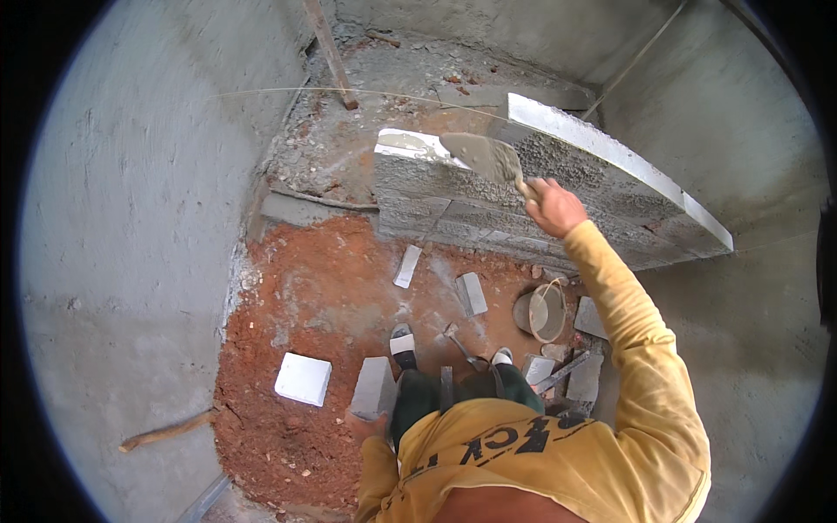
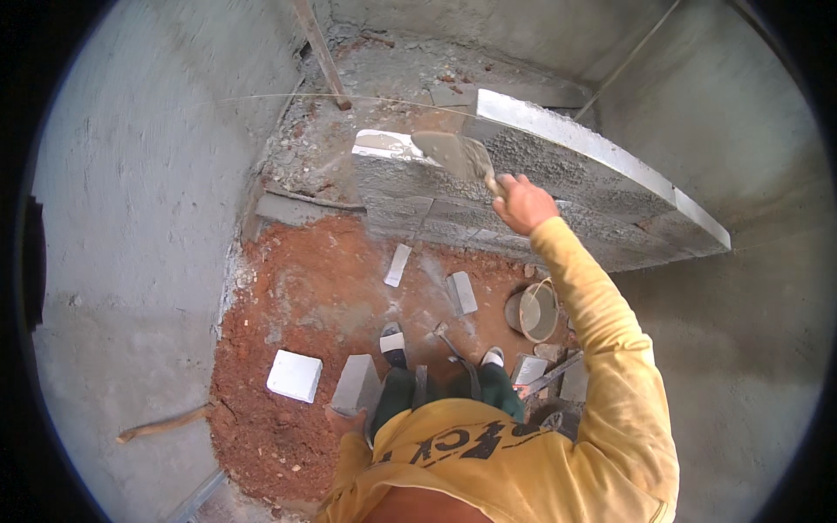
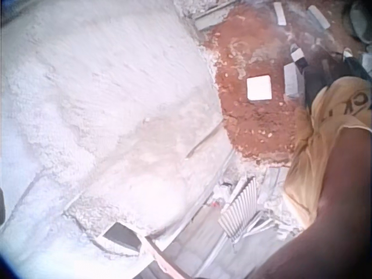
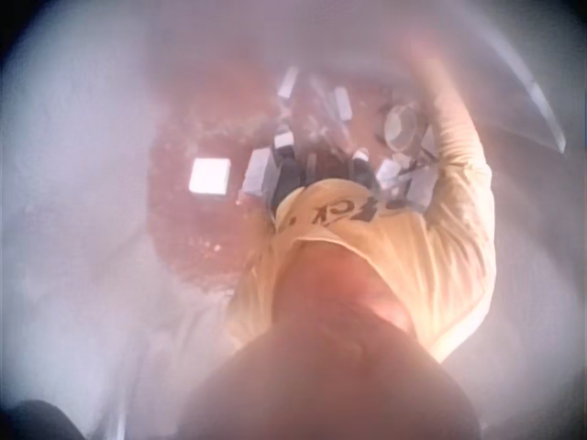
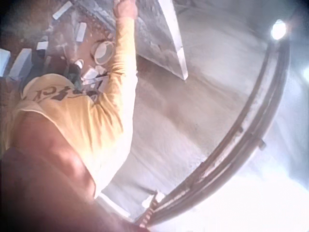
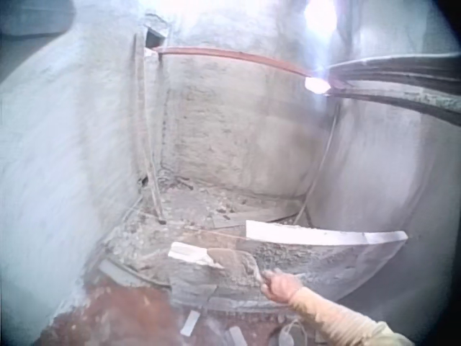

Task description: The person scoops mortar from a bucket and spreads it along a partially built wall. They place concrete blocks onto the mortar, tap them into position with a hammer, and cut a block with a hand saw. The person continues to apply mortar and set additional blocks along the wall line.

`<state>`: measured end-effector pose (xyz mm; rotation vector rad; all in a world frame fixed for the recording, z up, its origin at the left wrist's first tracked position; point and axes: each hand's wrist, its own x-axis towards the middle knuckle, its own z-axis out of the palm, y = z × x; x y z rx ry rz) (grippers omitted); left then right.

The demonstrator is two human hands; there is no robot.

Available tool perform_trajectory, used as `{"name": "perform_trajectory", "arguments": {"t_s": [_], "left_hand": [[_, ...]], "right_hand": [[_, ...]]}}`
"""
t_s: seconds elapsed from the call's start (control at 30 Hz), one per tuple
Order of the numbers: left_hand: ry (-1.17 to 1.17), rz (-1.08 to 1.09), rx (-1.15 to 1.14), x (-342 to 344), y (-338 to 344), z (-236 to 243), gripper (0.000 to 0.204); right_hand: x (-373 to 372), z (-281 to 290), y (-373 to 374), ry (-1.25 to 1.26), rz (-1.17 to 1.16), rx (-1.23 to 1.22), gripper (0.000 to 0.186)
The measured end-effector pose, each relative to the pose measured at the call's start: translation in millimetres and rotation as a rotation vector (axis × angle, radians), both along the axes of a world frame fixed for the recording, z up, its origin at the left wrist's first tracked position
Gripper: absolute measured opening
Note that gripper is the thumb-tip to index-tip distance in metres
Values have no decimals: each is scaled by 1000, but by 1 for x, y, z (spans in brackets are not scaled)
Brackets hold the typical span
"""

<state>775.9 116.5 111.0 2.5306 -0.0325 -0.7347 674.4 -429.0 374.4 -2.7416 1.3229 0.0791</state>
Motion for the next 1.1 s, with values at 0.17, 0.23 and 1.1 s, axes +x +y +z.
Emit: {"name": "perform_trajectory", "arguments": {"t_s": [0.17, 0.23, 1.1], "left_hand": [[32, -14, -9, 20, 29, -15, 94], [4, -19, -30, 24, 42, -21, 89], [128, 339, -88, 16, 54, -21, 96]], "right_hand": [[78, -20, 25, 233, -178, -78, 30], [94, -28, 23, 270, -146, -120, 28], [169, -72, -22, 262, -228, -114, 31]]}}
